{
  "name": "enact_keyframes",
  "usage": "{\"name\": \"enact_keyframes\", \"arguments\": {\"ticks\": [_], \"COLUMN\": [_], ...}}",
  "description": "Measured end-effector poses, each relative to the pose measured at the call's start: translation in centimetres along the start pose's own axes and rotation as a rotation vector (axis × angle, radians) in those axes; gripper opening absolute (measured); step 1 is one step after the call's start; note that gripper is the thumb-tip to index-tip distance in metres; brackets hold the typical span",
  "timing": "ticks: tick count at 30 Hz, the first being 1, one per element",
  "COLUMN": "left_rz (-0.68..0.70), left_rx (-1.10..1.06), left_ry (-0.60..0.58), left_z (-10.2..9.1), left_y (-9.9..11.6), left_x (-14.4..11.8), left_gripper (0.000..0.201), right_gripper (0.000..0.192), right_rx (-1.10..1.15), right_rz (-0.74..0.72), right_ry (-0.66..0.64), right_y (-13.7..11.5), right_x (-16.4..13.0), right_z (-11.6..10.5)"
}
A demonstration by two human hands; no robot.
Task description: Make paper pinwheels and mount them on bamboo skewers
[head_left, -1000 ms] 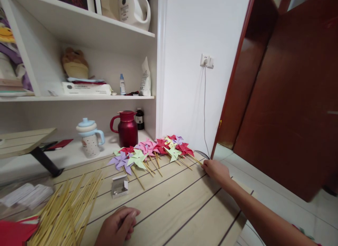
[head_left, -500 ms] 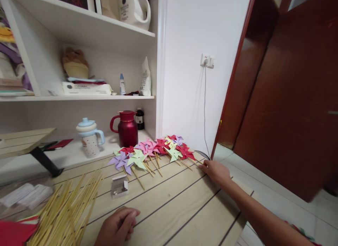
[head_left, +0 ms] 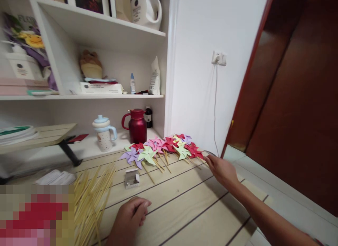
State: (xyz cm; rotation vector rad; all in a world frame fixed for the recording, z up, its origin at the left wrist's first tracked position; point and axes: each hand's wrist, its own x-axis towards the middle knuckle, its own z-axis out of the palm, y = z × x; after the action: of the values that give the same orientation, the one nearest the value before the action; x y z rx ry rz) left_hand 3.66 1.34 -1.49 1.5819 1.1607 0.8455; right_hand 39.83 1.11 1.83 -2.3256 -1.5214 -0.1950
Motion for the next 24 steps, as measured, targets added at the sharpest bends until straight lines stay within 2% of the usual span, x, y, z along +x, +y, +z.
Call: {"name": "enact_keyframes", "arguments": {"ticks": [3,6,7,9,12,14,17,20,24], "left_rz": [0.122,0.396,0.507,0.744,0.791,0.819,0.848,0.882,0.897], "left_rx": [0.155,0.490,0.625,0.887,0.991,1.043,1.107,1.214,1.138], "left_ry": [0.010,0.065,0.091,0.152,0.185,0.167,0.111,0.041,0.112], "left_z": [0.1,0.0,0.0,-0.1,0.0,0.2,0.5,0.5,-0.2], "left_y": [-0.2,-0.4,-0.5,-0.6,-0.3,0.3,1.0,1.0,0.4], "left_x": [-0.4,-0.7,-0.8,-1.0,-1.3,-1.7,-2.9,-4.4,-6.5], "left_gripper": [0.032,0.029,0.028,0.026,0.024,0.021,0.013,0.010,0.009], "right_gripper": [0.038,0.039,0.037,0.044,0.054,0.051,0.036,0.022,0.018], "right_rx": [0.121,0.283,0.501,0.637,0.756,0.788,0.779,0.748,0.562], "right_rz": [-0.145,-0.275,-0.287,-0.330,-0.392,-0.444,-0.529,-0.608,-0.767], "right_ry": [-0.015,-0.062,-0.134,-0.252,-0.442,-0.515,-0.550,-0.569,-0.541], "right_y": [-3.7,-8.0,-9.5,-12.3,-16.0,-17.7,-19.1,-19.7,-21.1], "right_x": [-1.1,-2.6,-3.2,-4.3,-6.1,-7.1,-8.2,-9.1,-10.6], "right_z": [0.5,1.3,1.7,2.6,4.2,5.1,5.6,5.2,4.1]}}
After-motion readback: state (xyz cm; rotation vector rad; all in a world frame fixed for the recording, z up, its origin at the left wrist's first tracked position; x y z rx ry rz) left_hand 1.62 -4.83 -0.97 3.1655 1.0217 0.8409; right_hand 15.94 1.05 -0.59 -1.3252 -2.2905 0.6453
